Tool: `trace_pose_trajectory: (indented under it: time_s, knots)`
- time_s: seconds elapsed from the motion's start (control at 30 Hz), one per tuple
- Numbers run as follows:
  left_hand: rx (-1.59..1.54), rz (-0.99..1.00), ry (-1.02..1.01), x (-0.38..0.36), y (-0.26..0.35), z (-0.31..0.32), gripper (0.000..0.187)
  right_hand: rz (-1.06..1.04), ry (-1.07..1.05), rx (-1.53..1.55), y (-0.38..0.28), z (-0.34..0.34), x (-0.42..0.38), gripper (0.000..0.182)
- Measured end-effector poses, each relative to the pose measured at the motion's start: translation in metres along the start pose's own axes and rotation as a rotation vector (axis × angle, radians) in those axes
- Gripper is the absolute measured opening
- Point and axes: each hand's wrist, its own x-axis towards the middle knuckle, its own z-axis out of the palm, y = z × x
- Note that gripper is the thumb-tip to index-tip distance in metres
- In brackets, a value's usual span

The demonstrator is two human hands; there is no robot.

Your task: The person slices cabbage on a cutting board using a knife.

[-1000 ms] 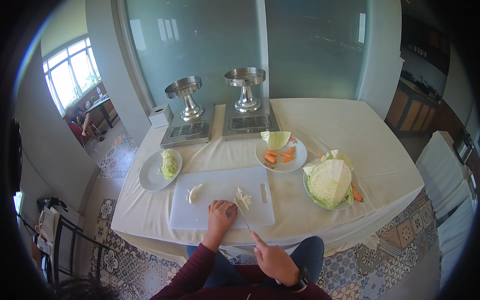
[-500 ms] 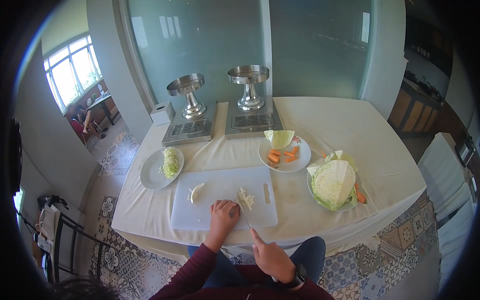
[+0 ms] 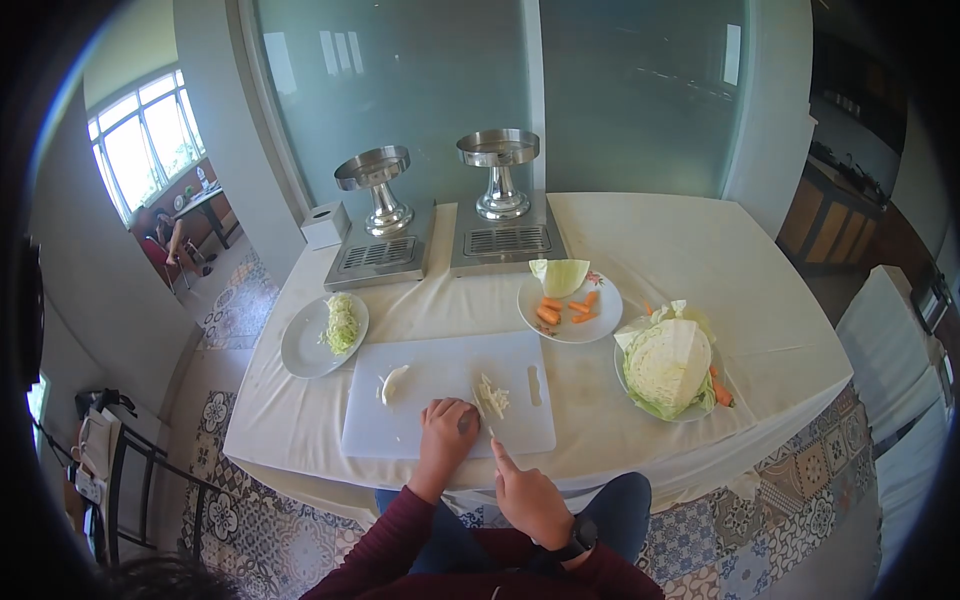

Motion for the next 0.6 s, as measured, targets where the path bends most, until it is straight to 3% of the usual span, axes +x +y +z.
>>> trace_pose_trajectory:
  time_s: [0.6]
  knots:
    - [0.002, -0.012, -0.014, 0.001, 0.001, 0.000, 0.009, 0.026, 0.051, 0.102, 0.002, -0.017, -0.028, 0.048]
